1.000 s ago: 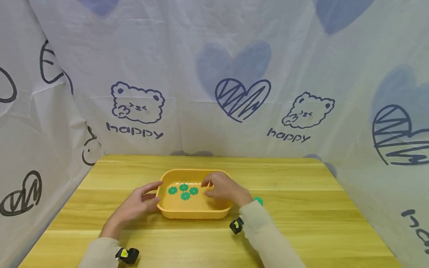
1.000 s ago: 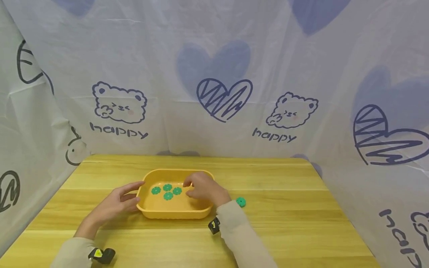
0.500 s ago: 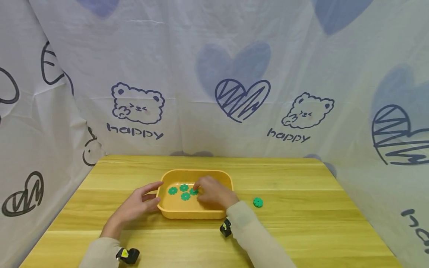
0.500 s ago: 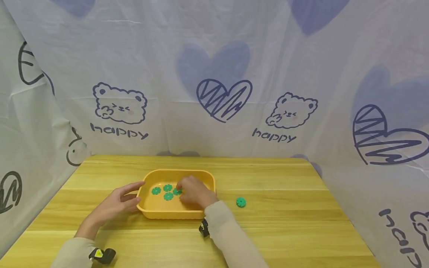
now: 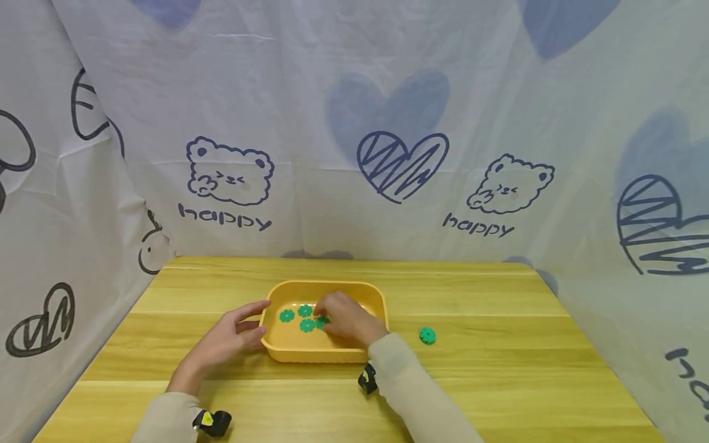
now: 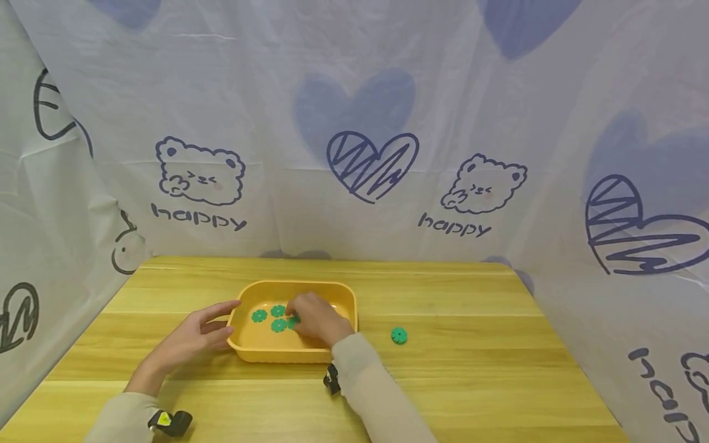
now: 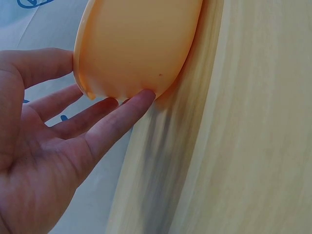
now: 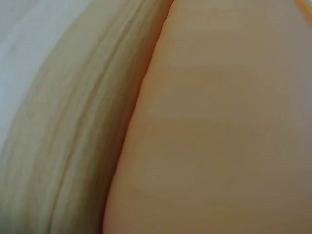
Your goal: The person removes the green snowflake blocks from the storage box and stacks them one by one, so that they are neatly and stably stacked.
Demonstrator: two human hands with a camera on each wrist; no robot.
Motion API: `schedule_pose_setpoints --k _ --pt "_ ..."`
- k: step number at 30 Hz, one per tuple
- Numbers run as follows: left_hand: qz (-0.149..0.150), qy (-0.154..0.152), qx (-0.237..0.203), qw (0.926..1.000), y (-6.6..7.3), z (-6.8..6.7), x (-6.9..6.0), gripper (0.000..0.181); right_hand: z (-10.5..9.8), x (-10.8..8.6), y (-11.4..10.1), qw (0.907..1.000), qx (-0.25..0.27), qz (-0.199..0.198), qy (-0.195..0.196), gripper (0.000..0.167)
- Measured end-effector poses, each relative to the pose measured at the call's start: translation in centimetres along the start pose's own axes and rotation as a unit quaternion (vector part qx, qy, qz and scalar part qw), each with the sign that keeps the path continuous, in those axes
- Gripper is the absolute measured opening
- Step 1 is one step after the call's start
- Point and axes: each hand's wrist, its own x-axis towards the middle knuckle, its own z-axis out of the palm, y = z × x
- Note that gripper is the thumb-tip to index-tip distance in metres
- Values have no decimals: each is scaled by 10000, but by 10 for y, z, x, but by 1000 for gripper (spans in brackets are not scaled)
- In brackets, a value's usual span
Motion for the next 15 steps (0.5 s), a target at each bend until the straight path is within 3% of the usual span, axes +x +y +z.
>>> schedule_pose_setpoints --k 15 --pt "29 -55 -118 9999 -1 0 1 64 -7 -12 1 9997 41 -205 -153 20"
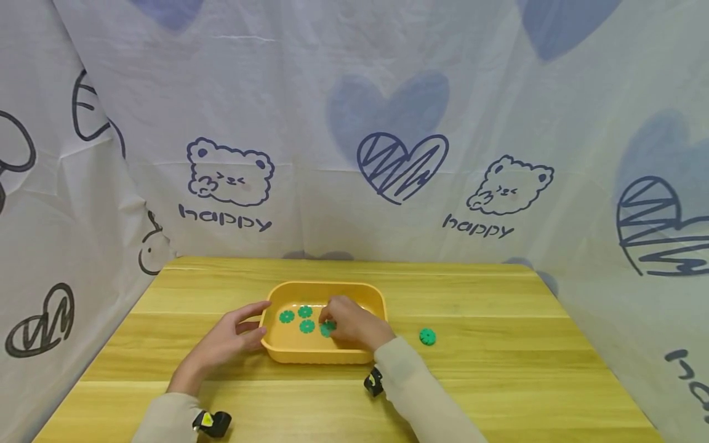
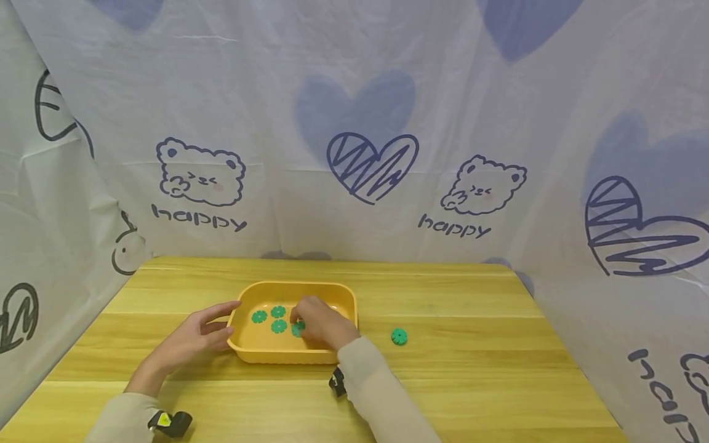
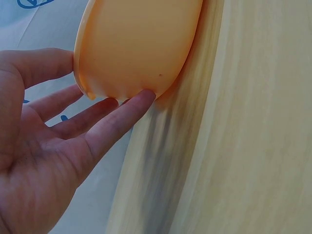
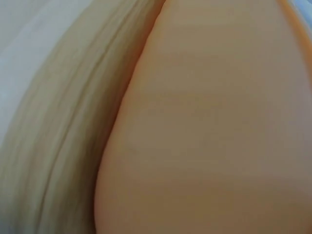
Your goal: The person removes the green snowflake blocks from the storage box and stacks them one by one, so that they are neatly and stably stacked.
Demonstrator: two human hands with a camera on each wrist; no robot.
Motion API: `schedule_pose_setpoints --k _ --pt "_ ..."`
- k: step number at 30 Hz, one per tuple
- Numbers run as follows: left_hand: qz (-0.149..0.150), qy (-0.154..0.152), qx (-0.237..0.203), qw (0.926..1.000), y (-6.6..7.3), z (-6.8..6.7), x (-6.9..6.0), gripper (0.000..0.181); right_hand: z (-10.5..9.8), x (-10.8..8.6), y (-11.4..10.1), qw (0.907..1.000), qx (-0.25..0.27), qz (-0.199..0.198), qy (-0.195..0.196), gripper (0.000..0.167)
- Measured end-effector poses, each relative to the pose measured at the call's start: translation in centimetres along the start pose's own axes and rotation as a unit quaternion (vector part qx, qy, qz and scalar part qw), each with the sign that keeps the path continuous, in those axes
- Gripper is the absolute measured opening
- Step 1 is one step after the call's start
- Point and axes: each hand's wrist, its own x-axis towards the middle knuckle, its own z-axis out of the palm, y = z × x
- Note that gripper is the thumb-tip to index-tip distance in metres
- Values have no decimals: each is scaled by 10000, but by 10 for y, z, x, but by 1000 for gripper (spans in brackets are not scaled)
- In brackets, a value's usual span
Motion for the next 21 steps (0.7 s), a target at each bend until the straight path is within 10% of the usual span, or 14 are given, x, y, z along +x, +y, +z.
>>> schedule_pose_setpoints --k 21 --pt "-36 31 55 10000 1 0 -1 64 -2 -11 2 9996 295 -16 -39 30"
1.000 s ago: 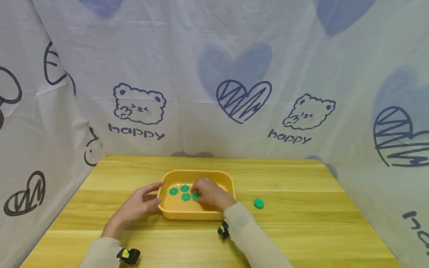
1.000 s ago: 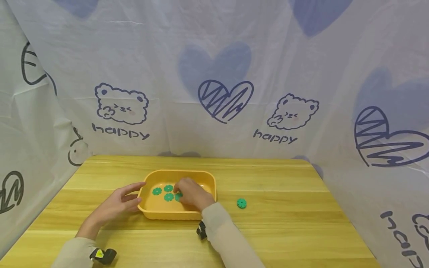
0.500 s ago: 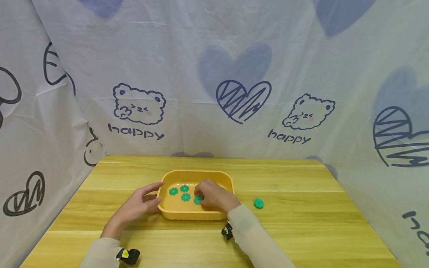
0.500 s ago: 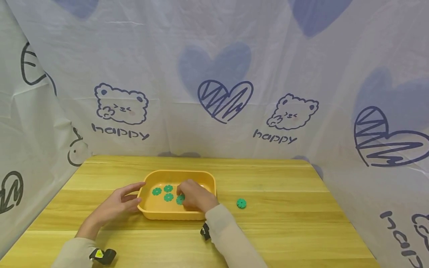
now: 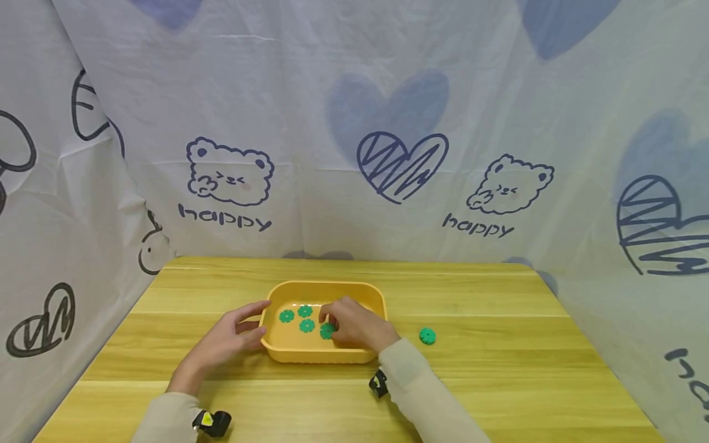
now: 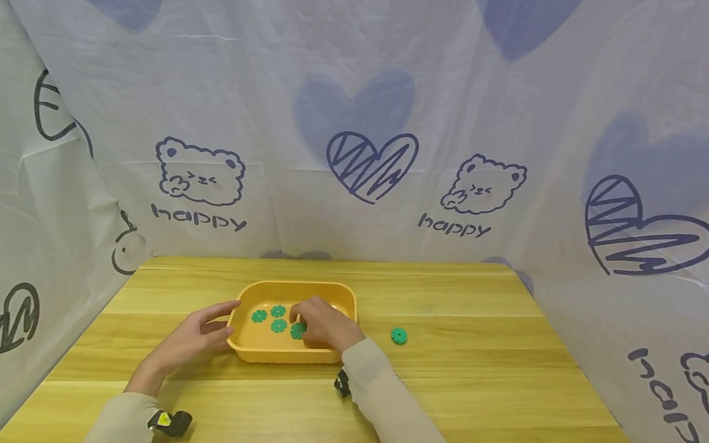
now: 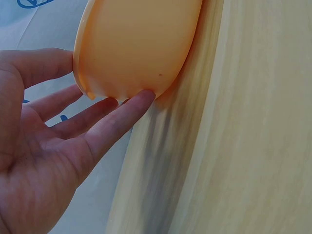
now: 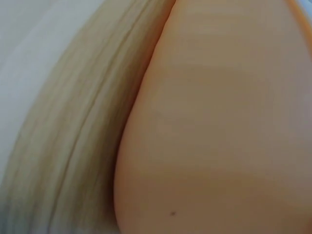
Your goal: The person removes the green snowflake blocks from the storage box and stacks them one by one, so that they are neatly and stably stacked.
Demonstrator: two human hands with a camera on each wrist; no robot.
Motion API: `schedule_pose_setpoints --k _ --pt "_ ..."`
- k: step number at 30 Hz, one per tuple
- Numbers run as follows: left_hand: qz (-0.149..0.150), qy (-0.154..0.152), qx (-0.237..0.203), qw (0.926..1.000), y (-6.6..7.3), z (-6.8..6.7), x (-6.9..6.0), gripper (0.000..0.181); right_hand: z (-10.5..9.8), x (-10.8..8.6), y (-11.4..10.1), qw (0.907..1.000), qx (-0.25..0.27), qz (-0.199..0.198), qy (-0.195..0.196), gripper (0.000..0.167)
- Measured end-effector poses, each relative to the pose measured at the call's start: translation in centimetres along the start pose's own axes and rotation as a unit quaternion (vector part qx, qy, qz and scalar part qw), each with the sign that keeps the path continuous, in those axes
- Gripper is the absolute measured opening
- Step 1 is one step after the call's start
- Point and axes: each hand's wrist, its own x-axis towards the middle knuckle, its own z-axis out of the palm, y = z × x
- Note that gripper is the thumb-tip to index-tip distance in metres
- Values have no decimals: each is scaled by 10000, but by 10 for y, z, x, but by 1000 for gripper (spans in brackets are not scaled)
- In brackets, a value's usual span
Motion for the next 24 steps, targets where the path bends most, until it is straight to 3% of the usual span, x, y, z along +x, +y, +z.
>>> schedule_pose_setpoints --k 18,24 --pt "26 -10 -64 10000 0 0 0 63 -1 -4 5 9998 175 107 -68 16" --pt "6 9 -48 10000 -1 0 1 63 -4 -8 8 9988 463 185 8 24"
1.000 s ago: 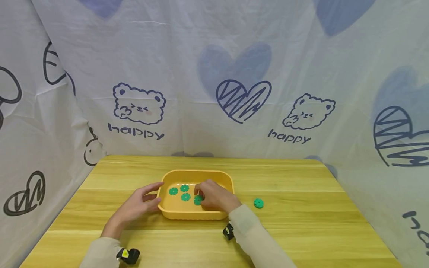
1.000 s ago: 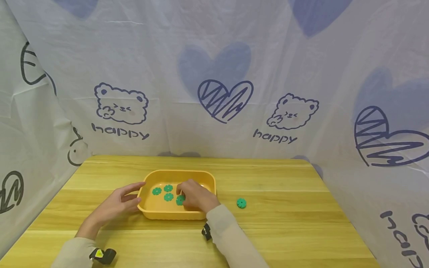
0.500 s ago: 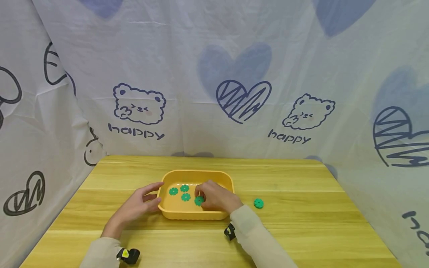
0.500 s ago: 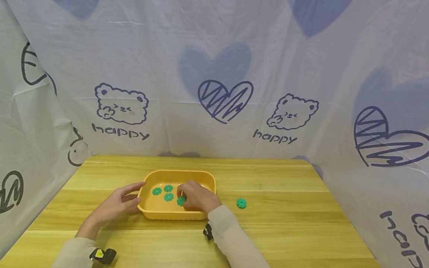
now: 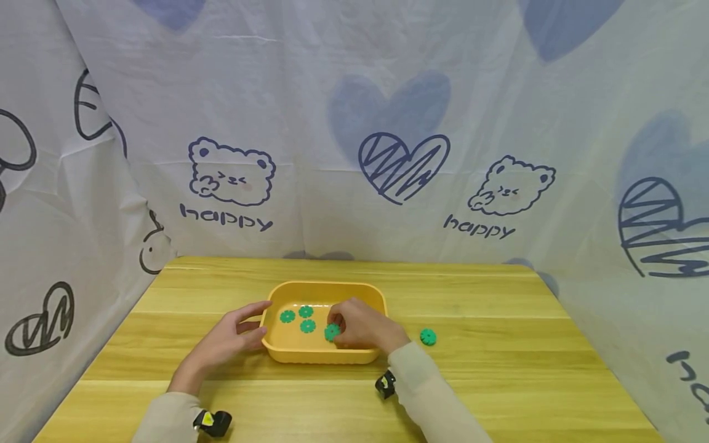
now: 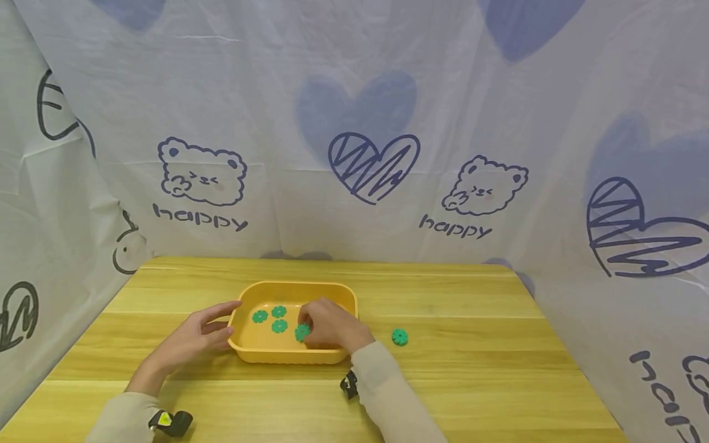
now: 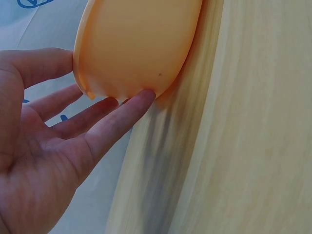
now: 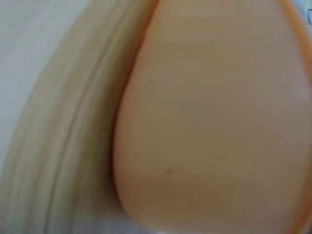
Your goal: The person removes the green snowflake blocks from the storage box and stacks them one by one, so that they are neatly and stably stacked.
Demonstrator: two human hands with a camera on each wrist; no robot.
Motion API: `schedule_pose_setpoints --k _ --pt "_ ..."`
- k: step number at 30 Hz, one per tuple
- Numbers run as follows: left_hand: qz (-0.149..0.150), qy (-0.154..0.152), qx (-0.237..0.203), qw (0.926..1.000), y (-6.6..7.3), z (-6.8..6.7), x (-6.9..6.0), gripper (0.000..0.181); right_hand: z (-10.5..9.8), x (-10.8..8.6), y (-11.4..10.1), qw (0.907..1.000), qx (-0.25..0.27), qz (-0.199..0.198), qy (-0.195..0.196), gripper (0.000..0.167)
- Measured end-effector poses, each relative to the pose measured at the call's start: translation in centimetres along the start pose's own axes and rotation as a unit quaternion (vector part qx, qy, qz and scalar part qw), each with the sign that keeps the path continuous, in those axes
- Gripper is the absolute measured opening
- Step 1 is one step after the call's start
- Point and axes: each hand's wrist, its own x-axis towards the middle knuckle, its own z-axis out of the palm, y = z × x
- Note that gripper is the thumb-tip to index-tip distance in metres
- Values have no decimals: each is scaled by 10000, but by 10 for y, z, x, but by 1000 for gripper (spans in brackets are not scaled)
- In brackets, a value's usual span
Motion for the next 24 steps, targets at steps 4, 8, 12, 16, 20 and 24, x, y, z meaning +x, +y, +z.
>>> schedule_pose_setpoints --k 4,8,12,16,20,24 --pt "-2 8 43 10000 0 0 0 63 -8 -7 0 9999 92 -20 89 27" --pt "9 9 71 10000 -1 0 0 63 -17 -16 0 9998 101 11 163 27" --pt "-7 25 96 10000 -1 0 0 63 -26 -26 2 9995 165 -43 274 24" --pt "-51 27 107 9999 1 0 0 63 -35 -34 6 9989 229 -32 409 23" --pt "-46 19 84 10000 1 0 0 63 -42 -43 11 9981 274 -57 543 21" --pt "-35 9 52 10000 1 0 0 62 -48 -53 15 9970 384 -82 668 20"
